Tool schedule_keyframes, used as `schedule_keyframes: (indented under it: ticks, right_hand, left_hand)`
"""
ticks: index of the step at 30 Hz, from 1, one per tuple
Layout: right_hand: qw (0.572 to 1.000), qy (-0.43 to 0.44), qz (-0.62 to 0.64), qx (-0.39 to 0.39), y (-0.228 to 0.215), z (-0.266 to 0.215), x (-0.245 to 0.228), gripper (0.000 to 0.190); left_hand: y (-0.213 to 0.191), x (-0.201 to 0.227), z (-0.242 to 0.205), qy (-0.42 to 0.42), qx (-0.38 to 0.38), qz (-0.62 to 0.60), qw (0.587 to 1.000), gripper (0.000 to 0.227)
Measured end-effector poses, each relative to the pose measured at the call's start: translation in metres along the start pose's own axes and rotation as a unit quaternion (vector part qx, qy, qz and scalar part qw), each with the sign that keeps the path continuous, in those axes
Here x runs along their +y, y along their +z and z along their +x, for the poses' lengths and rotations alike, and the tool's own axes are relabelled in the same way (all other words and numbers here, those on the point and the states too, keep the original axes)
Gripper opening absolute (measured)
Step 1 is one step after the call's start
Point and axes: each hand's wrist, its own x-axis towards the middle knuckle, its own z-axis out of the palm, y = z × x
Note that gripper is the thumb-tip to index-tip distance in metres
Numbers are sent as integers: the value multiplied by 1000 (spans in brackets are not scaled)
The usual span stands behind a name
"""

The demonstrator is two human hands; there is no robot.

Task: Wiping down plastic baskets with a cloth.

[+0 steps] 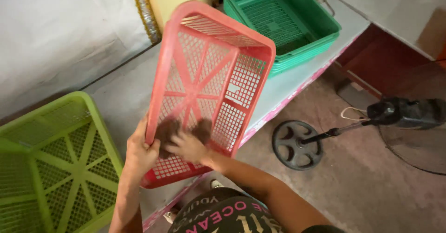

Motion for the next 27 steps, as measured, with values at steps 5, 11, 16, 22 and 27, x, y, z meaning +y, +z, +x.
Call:
schedule_keyframes:
  ticks: [5, 11, 16, 22, 27]
  right_hand:
    - [933, 147, 315, 90, -18, 14, 41, 47]
    - [966, 73, 39, 244, -269, 209, 100, 42]
    - [993, 9, -63, 104, -268, 229, 143, 63]
    - [984, 130, 25, 123, -256, 165, 228, 52]
    - [957, 238, 165, -20, -245, 182, 237, 99]
  left_hand:
    - [1, 2, -11, -98, 57, -10, 994, 83]
    - [2, 32, -22, -56, 12, -104, 993, 83]
    - [36, -3, -56, -72, 46, -142, 986, 74]
    - [53, -35, -107, -244, 158, -123, 949, 76]
    - [38, -5, -95, -263, 199, -177, 927, 63]
